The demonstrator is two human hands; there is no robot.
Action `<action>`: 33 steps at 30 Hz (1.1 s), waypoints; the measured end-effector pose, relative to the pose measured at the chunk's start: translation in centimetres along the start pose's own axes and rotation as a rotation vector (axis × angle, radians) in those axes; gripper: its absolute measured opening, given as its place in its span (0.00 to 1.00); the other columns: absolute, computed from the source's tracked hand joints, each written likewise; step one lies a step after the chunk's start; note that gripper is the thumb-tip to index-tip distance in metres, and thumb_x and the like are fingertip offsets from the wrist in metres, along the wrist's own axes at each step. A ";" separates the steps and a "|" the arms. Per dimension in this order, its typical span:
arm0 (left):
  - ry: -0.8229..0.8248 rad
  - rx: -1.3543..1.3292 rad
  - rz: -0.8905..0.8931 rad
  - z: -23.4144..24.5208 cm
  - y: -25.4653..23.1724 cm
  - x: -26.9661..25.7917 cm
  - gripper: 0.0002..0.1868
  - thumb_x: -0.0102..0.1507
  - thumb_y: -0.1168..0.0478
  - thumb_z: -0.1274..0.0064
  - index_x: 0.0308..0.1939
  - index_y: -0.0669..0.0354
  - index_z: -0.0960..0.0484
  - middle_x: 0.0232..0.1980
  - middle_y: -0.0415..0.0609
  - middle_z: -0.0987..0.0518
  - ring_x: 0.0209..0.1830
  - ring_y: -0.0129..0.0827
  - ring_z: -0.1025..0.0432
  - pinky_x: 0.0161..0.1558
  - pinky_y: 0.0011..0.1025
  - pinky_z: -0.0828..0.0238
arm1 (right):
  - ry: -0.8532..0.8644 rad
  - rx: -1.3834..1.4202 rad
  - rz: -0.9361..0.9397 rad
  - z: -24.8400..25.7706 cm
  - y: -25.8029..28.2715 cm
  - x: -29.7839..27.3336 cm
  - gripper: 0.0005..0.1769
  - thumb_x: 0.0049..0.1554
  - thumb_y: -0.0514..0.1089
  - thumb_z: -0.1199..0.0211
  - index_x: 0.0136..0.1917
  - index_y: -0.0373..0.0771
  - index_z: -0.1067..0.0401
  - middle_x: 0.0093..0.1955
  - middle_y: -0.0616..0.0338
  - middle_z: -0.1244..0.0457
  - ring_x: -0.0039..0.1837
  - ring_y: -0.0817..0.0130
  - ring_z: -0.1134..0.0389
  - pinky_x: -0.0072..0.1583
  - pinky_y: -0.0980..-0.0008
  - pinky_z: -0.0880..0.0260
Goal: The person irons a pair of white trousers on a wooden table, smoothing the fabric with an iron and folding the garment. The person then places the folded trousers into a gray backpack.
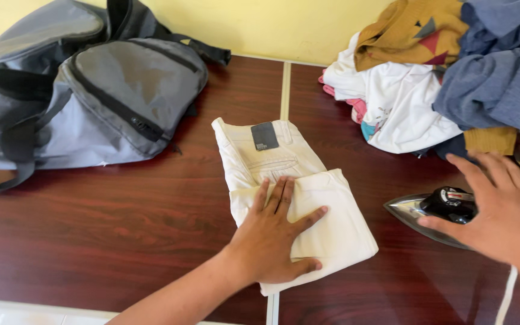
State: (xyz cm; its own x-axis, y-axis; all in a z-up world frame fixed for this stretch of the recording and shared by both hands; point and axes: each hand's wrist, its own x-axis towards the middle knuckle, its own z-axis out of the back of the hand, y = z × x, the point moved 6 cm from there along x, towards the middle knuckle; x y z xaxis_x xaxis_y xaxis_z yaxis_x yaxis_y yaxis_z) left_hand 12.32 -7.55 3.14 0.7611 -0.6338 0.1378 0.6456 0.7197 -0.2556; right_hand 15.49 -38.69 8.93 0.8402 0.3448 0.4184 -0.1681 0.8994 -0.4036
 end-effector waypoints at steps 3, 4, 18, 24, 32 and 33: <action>0.046 -0.042 -0.116 0.0 0.7 1.1 0.47 0.56 0.27 0.53 0.75 0.39 0.38 0.76 0.80 0.53 0.80 0.65 0.65 0.74 0.54 0.80 | 0.657 0.122 -0.316 -5.6 -4.1 -1.2 0.49 0.33 0.84 0.32 0.58 0.52 0.20 0.49 0.61 0.26 0.51 0.59 0.24 0.50 0.59 0.24; 0.027 -0.043 -0.147 0.0 0.7 1.3 0.46 0.56 0.27 0.53 0.75 0.39 0.38 0.77 0.79 0.54 0.80 0.64 0.65 0.73 0.54 0.80 | 0.635 0.098 -0.305 -5.8 -4.3 -1.1 0.48 0.33 0.85 0.32 0.56 0.53 0.20 0.43 0.61 0.27 0.47 0.59 0.24 0.47 0.60 0.25; -0.139 -0.338 -0.044 0.8 2.7 0.7 0.50 0.66 0.39 0.55 0.80 0.74 0.51 0.82 0.62 0.46 0.85 0.48 0.55 0.82 0.43 0.68 | 0.499 0.123 -0.160 7.2 8.8 3.5 0.42 0.43 0.86 0.45 0.50 0.49 0.27 0.31 0.57 0.31 0.37 0.56 0.26 0.38 0.58 0.28; -0.091 -0.055 0.114 1.4 3.1 0.5 0.61 0.52 0.28 0.44 0.75 0.66 0.46 0.77 0.56 0.43 0.81 0.47 0.55 0.76 0.53 0.72 | 0.524 0.308 -0.058 6.9 14.0 6.7 0.44 0.47 0.80 0.40 0.59 0.42 0.30 0.30 0.52 0.32 0.34 0.52 0.27 0.36 0.54 0.28; -0.073 0.003 0.162 2.0 3.4 0.8 0.59 0.47 0.21 0.46 0.72 0.53 0.36 0.81 0.55 0.45 0.82 0.58 0.59 0.70 0.67 0.79 | 0.692 0.194 -0.202 5.7 11.6 5.7 0.35 0.46 0.77 0.39 0.50 0.48 0.29 0.29 0.51 0.32 0.38 0.50 0.26 0.40 0.52 0.26; -0.049 0.011 0.162 1.9 3.5 0.8 0.61 0.46 0.21 0.46 0.73 0.53 0.37 0.81 0.55 0.46 0.82 0.58 0.60 0.71 0.69 0.81 | 0.700 0.174 -0.210 5.7 11.3 5.5 0.35 0.46 0.77 0.40 0.51 0.48 0.29 0.29 0.51 0.31 0.38 0.50 0.26 0.41 0.52 0.26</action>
State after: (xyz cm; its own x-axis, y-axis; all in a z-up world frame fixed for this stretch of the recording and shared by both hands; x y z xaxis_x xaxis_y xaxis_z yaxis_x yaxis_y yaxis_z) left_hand 15.31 -5.01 4.15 0.8573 -0.4948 0.1423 0.5145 0.8144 -0.2683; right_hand 15.27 -25.07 11.24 0.9854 -0.0376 -0.1659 0.0013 0.9769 -0.2138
